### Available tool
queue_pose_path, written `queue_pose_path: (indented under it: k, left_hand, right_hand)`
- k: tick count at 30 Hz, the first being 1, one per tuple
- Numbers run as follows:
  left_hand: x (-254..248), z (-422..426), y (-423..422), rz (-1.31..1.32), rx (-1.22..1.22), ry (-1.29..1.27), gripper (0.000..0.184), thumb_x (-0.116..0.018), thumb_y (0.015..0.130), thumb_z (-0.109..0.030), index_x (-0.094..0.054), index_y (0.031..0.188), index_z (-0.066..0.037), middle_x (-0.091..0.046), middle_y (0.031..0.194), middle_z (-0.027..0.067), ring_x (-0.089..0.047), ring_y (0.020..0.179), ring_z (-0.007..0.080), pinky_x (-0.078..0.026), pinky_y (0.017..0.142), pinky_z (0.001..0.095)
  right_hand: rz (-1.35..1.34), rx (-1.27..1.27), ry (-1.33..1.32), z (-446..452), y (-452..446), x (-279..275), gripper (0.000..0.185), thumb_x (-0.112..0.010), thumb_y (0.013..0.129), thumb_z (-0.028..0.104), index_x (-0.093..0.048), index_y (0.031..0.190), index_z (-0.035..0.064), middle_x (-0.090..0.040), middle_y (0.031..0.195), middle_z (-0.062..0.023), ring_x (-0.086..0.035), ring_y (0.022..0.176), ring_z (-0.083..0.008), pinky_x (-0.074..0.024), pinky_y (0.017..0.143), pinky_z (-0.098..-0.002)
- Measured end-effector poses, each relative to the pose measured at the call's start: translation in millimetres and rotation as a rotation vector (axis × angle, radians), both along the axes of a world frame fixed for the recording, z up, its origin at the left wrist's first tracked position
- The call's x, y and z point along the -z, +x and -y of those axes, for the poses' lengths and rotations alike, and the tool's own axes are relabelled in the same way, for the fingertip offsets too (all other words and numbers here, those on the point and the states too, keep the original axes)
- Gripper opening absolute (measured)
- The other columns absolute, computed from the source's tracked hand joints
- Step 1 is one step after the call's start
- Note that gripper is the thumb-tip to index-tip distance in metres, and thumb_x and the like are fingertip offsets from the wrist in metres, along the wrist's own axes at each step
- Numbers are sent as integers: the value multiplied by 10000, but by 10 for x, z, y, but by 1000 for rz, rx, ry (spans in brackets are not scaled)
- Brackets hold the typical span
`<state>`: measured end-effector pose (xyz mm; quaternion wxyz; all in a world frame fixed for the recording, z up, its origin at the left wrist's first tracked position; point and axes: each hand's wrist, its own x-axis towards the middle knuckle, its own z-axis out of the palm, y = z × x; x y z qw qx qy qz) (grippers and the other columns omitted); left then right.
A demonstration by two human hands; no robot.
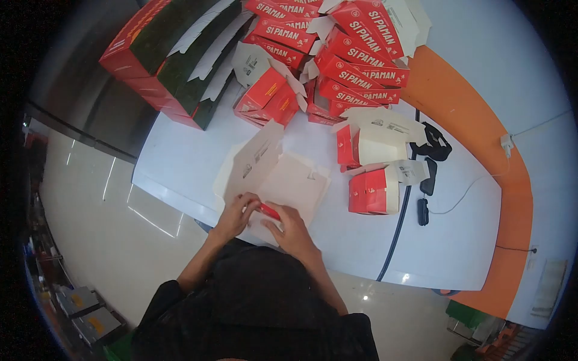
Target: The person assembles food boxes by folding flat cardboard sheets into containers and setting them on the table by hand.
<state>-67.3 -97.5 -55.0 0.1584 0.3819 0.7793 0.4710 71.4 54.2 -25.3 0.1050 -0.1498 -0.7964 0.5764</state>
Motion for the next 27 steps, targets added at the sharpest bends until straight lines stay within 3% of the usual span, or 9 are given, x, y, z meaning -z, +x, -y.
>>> queue_pose_path:
  k: [2, 5, 6, 12, 15, 17, 23, 25, 27]
  left_hand:
    - [40, 31, -61, 47, -74, 28, 165, -597, 1067, -171, -669, 1065, -23, -703, 914, 168, -689, 891, 317, -549, 767, 425]
    - [86, 133, -176, 264, -136, 104, 193, -602, 1074, -173, -673, 1037, 3, -680, 863, 125, -661, 878, 228, -527, 794, 354]
    - [30, 125, -167, 431, -154, 194, 210, -605, 1080, -173, -679, 1010, 10, -661, 866, 84, -615, 863, 161, -505, 793, 321]
    - [50, 40, 127, 287, -45, 123, 194, -596, 1086, -155, -672, 1036, 16, -675, 957, 67, -628, 849, 136, -526, 792, 296]
    - [-49, -73, 348, 554, 15, 193, 209, -593, 1090, -180, -669, 1053, 11, -673, 936, 74, -630, 839, 134, -523, 773, 291]
    - [-98, -98, 350, 517, -2, 175, 237, -597, 1091, -212, -666, 1063, 12, -654, 882, 77, -624, 818, 134, -510, 729, 292]
    - [-127, -140, 384, 497, -51, 101, 230, -602, 1085, -199, -681, 1055, 15, -636, 842, 75, -617, 785, 136, -499, 702, 292]
    - [-162, -162, 382, 388, 10, 105, 231, -602, 1085, -198, -690, 1044, 12, -628, 824, 73, -615, 778, 135, -495, 691, 291]
    - [-185, -121, 335, 469, 65, 71, 219, -588, 1092, -189, -682, 1079, 8, -639, 899, 75, -634, 875, 147, -513, 815, 288]
  right_hand:
    - [60, -89, 289, -89, 74, -336, 336, -781, 926, 150, -692, 1228, 34, -733, 1124, -146, -665, 1196, -330, -354, 1192, -574]
    - [-48, -18, 260, -181, 209, -369, 393, -824, 869, 153, -705, 1233, 61, -709, 1219, -118, -621, 1265, -302, -197, 1249, -627]
    - [-94, 10, 291, -234, 274, -260, 389, -836, 852, 141, -710, 1212, 66, -705, 1230, -107, -609, 1284, -302, -204, 1253, -620]
    - [-319, 216, 399, -139, 214, 172, 293, -836, 830, 88, -725, 1101, 73, -690, 1226, -78, -600, 1266, -337, -246, 1240, -610]
    - [-379, 227, 535, -5, 75, 85, 250, -821, 834, 56, -706, 1056, 68, -691, 1166, -89, -622, 1212, -365, -269, 1218, -625]
    - [-387, 263, 565, 41, 40, 135, 227, -811, 843, 28, -694, 1033, 68, -692, 1155, -94, -635, 1189, -371, -272, 1215, -628]
    - [-543, 652, 252, -35, 39, 323, 156, -783, 883, 18, -664, 962, 79, -697, 1168, -86, -629, 1220, -341, -255, 1223, -628]
    - [-462, 473, 320, -39, 71, 299, 160, -791, 879, 37, -673, 979, 77, -703, 1163, -75, -618, 1242, -340, -243, 1227, -627]
    - [-397, 332, 378, -43, 92, 265, 172, -798, 875, 54, -686, 1003, 80, -708, 1155, -61, -603, 1267, -336, -226, 1232, -626]
